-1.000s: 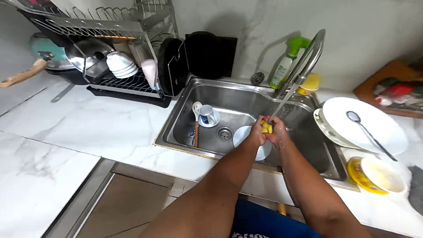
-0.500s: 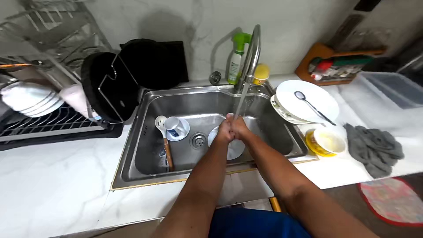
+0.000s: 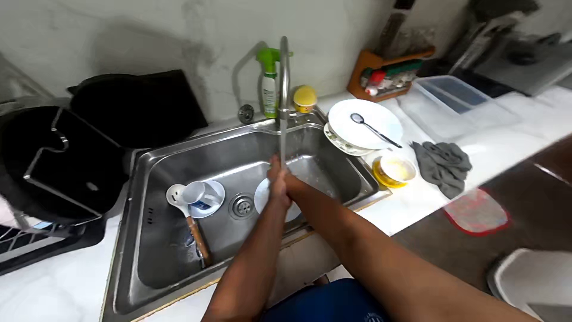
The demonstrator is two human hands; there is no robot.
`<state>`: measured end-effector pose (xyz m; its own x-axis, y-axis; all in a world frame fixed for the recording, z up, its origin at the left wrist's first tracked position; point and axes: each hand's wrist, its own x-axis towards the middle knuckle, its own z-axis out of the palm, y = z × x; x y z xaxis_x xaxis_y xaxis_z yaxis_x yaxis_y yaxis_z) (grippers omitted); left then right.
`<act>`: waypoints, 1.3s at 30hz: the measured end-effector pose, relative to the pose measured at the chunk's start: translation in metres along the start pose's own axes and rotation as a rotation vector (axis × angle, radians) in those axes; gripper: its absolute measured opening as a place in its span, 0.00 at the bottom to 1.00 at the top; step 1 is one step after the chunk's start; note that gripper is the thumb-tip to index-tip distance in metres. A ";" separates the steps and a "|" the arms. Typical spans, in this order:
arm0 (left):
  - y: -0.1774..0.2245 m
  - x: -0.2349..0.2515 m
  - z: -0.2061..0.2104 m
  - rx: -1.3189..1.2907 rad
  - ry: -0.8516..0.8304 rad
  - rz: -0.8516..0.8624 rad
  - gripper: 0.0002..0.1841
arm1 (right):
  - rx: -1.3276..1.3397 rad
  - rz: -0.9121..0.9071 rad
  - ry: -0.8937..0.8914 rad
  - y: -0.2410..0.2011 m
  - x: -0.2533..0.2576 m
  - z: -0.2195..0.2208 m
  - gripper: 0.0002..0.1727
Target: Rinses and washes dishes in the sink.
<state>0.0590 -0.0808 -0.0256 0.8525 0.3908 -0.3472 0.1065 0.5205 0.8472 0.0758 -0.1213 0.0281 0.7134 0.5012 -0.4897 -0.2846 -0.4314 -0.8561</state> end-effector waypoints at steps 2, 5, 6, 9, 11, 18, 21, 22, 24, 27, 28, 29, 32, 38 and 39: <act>0.018 0.005 -0.013 -0.087 -0.005 -0.235 0.23 | -0.325 -0.054 -0.028 0.013 0.023 -0.003 0.18; 0.018 0.027 -0.025 0.072 -0.130 -0.413 0.24 | -0.458 -0.131 -0.050 0.024 0.029 -0.033 0.22; 0.018 0.029 -0.028 0.178 -0.183 -0.418 0.24 | -0.423 -0.158 -0.056 0.031 0.030 -0.045 0.20; 0.037 0.024 -0.034 0.503 -0.284 -0.294 0.34 | -0.372 -0.181 -0.061 0.024 0.021 -0.066 0.17; 0.056 0.030 -0.050 0.662 -0.156 -0.133 0.37 | -0.418 -0.171 -0.008 0.013 0.024 -0.064 0.20; 0.088 0.018 -0.157 1.474 0.580 -0.052 0.29 | -0.694 -0.238 0.004 -0.009 0.005 -0.041 0.17; 0.085 -0.008 -0.168 1.381 0.567 -0.097 0.25 | -0.797 -0.287 -0.071 -0.004 0.000 -0.053 0.16; 0.088 -0.014 -0.163 1.351 0.603 -0.082 0.23 | -0.788 -0.294 -0.046 -0.004 -0.004 -0.056 0.16; 0.129 -0.027 -0.148 1.371 0.396 -0.380 0.26 | -0.735 -0.308 0.078 -0.005 -0.010 -0.064 0.17; 0.082 0.021 -0.178 1.373 0.585 -0.096 0.23 | -0.717 -0.383 0.140 -0.005 -0.020 -0.089 0.13; 0.071 0.039 -0.189 1.394 0.600 -0.018 0.23 | -0.708 -0.419 0.174 -0.006 -0.027 -0.099 0.13; 0.074 0.047 -0.187 1.417 0.543 -0.028 0.24 | -0.699 -0.447 0.227 -0.008 -0.037 -0.111 0.13; 0.093 0.041 -0.141 1.394 0.316 0.015 0.25 | -0.786 -0.484 0.434 -0.017 -0.082 -0.158 0.12; 0.063 0.009 -0.021 1.199 -0.201 0.012 0.25 | -1.033 -0.125 0.621 -0.005 -0.147 -0.244 0.10; 0.052 0.013 -0.008 1.152 -0.234 -0.038 0.27 | -1.019 -0.106 0.643 -0.001 -0.148 -0.244 0.12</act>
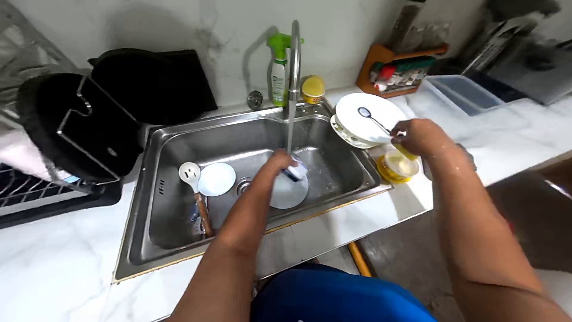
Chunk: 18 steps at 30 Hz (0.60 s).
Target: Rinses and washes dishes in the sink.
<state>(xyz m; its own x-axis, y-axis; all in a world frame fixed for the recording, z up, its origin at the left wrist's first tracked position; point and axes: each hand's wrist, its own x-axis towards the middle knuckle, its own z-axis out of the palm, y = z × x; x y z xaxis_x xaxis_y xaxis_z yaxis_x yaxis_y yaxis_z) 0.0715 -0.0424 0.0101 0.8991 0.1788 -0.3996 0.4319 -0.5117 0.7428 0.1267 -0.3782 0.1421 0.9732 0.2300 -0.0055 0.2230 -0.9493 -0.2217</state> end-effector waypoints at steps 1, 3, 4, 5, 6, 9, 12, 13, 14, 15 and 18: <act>0.006 0.006 0.011 -0.057 -0.048 -0.034 0.30 | 0.031 -0.001 0.034 -0.005 -0.004 0.004 0.13; 0.012 0.014 0.024 -0.178 -0.112 -0.092 0.32 | 0.127 -0.097 0.089 -0.030 -0.011 0.020 0.14; 0.009 0.017 0.027 -0.238 -0.119 -0.107 0.32 | 0.180 -0.167 0.057 -0.050 -0.014 0.035 0.14; 0.009 0.018 0.025 -0.286 -0.129 -0.128 0.31 | 0.242 -0.237 -0.009 -0.069 -0.013 0.055 0.16; 0.012 0.016 0.018 -0.314 -0.141 -0.145 0.29 | 0.308 -0.281 -0.096 -0.086 -0.007 0.078 0.18; 0.001 0.005 -0.001 -0.411 -0.152 -0.097 0.26 | 0.615 -0.260 -0.382 -0.112 0.029 0.144 0.27; -0.012 -0.010 -0.017 -0.540 -0.204 -0.024 0.21 | 1.061 -0.127 -0.795 -0.121 0.048 0.180 0.30; -0.015 -0.014 -0.018 -0.621 -0.197 -0.020 0.18 | 1.218 -0.135 -0.944 -0.125 0.049 0.185 0.29; -0.019 -0.013 -0.017 -0.731 -0.156 -0.030 0.17 | 1.330 -0.144 -1.046 -0.129 0.050 0.189 0.28; -0.022 -0.013 -0.013 -0.869 -0.062 -0.056 0.16 | 1.379 -0.132 -1.074 -0.134 0.051 0.192 0.27; -0.019 -0.012 0.009 -1.127 0.354 -0.063 0.17 | 1.363 -0.065 -0.849 -0.154 0.050 0.199 0.21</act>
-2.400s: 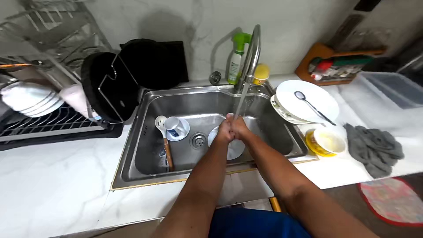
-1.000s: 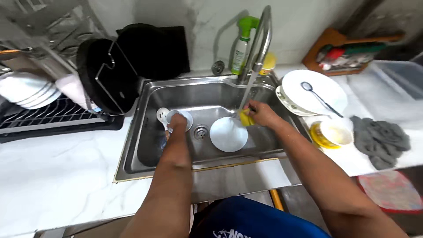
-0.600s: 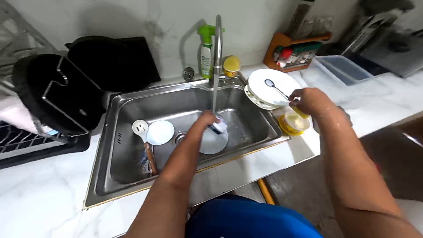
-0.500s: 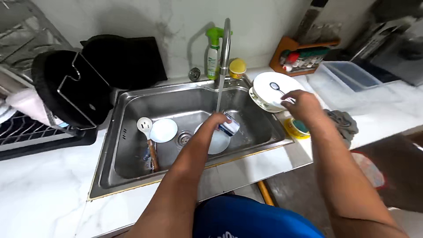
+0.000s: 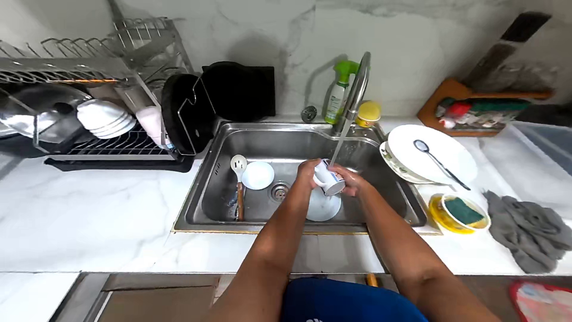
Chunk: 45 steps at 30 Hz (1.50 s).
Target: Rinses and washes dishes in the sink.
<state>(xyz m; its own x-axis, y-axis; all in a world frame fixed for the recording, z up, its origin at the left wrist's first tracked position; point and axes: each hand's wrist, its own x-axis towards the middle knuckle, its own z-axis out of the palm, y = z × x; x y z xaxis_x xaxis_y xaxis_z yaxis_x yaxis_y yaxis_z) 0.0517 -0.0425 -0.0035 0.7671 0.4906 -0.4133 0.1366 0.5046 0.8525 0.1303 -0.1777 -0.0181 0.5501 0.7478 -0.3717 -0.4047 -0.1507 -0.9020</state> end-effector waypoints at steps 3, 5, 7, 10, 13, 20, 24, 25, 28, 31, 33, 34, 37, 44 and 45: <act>-0.019 0.001 0.002 0.181 0.194 0.018 0.25 | -0.241 -0.131 0.311 0.003 0.010 0.013 0.36; -0.024 -0.004 0.001 0.177 0.211 -0.028 0.29 | -0.454 -0.177 0.448 0.005 0.013 0.020 0.38; -0.024 -0.005 0.002 0.206 0.219 0.012 0.32 | -0.752 -0.162 0.529 0.001 0.007 0.035 0.35; -0.023 -0.005 0.001 0.337 0.166 0.078 0.35 | -1.184 -0.253 0.527 -0.005 -0.004 0.062 0.29; -0.015 -0.006 -0.005 0.518 0.090 0.149 0.37 | -1.384 -0.221 0.376 -0.030 -0.004 0.070 0.26; -0.001 0.000 -0.026 0.490 0.029 0.443 0.24 | -0.651 0.047 0.006 -0.044 0.023 0.010 0.26; 0.003 0.010 -0.029 0.636 0.178 0.393 0.22 | -0.747 -0.039 0.287 -0.026 -0.007 0.047 0.37; 0.004 0.010 -0.027 0.662 0.162 0.390 0.21 | -0.882 -0.116 0.272 -0.028 -0.013 0.058 0.36; -0.003 0.006 -0.022 0.598 0.028 0.464 0.18 | -1.025 -0.252 0.158 -0.043 -0.004 0.063 0.32; -0.003 0.003 -0.021 0.460 0.034 0.517 0.17 | -0.878 -0.160 0.155 -0.049 0.022 0.033 0.33; -0.002 0.004 -0.028 0.435 0.098 0.506 0.16 | -0.887 -0.067 0.209 -0.039 0.021 0.029 0.34; 0.002 0.006 -0.032 0.461 0.124 0.502 0.16 | -0.888 -0.027 0.236 -0.039 0.012 0.039 0.37; 0.002 0.011 -0.029 0.484 0.123 0.482 0.18 | -0.923 -0.164 0.247 -0.043 -0.010 0.071 0.36; -0.010 0.007 -0.018 0.225 0.156 0.315 0.18 | -0.534 -0.043 0.233 -0.032 -0.014 0.019 0.36; -0.010 0.004 -0.013 0.145 0.172 0.270 0.19 | -0.399 -0.099 0.243 -0.022 -0.020 0.017 0.34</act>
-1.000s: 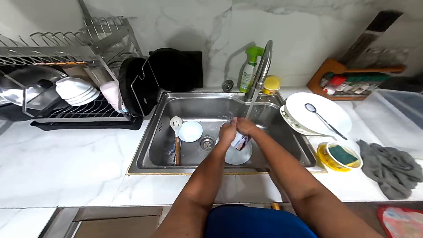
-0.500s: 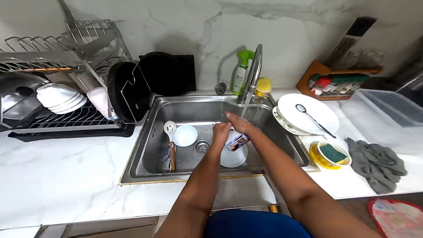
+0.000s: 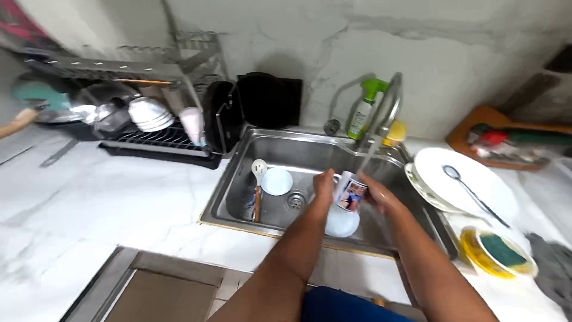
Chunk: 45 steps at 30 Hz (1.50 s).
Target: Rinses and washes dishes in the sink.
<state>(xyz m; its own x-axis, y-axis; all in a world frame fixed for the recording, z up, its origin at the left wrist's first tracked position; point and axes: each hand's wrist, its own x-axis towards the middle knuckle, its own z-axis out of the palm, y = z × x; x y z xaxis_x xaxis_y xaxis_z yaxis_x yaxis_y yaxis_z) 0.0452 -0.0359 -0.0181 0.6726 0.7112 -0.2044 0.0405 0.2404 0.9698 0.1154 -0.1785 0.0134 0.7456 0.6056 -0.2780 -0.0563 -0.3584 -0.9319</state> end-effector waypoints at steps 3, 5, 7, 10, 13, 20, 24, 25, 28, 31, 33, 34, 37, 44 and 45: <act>-0.003 -0.011 0.019 -0.314 0.009 -0.161 0.23 | 0.118 -0.194 0.118 0.027 -0.019 0.013 0.48; -0.002 -0.021 0.029 -0.497 -0.056 -0.239 0.24 | 0.090 -0.200 0.233 0.029 -0.025 0.015 0.61; -0.002 -0.029 0.037 -0.516 -0.139 -0.251 0.19 | 0.055 -0.194 0.316 0.025 -0.026 0.008 0.59; 0.008 -0.036 0.044 -0.299 -0.313 -0.151 0.22 | 0.193 -0.085 0.355 0.022 -0.027 -0.007 0.41; 0.035 -0.040 0.059 0.119 -0.454 0.068 0.31 | 0.679 0.151 0.232 0.018 -0.033 -0.005 0.30; 0.059 -0.032 0.040 0.321 -0.343 0.081 0.29 | 0.948 0.174 0.090 0.010 -0.023 0.024 0.29; 0.049 -0.035 0.023 0.200 -0.135 -0.012 0.24 | 0.750 0.005 0.105 0.006 -0.005 0.041 0.23; 0.041 -0.034 0.021 0.111 -0.120 -0.089 0.26 | 0.710 -0.075 0.127 0.010 0.001 0.042 0.28; 0.032 -0.031 0.008 -0.252 -0.173 -0.324 0.28 | 0.566 -0.257 0.121 0.023 0.012 0.038 0.46; 0.026 -0.034 -0.008 -0.448 -0.271 -0.314 0.23 | 0.331 -0.313 0.130 0.022 -0.003 0.029 0.61; 0.020 -0.039 -0.013 -0.520 -0.340 -0.256 0.21 | 0.219 -0.325 0.175 0.020 -0.012 0.026 0.67; 0.018 -0.041 -0.015 -0.547 -0.362 -0.249 0.21 | 0.187 -0.332 0.203 0.019 -0.015 0.026 0.68; 0.017 -0.042 -0.018 -0.558 -0.414 -0.273 0.20 | 0.126 -0.343 0.262 0.015 -0.020 0.028 0.68; 0.016 -0.033 -0.043 -0.230 -0.678 -0.167 0.32 | 0.180 -0.309 0.151 0.016 -0.023 0.010 0.57; 0.020 -0.031 -0.048 -0.204 -0.723 -0.118 0.33 | 0.167 -0.286 0.118 0.015 -0.021 0.005 0.54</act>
<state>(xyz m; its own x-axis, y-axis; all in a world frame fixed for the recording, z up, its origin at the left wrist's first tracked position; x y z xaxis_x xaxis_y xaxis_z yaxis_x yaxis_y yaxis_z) -0.0103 -0.0218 0.0010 0.9918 0.0802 -0.0991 0.0520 0.4552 0.8889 0.0956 -0.1926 0.0040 0.8182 0.5745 0.0192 0.0650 -0.0593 -0.9961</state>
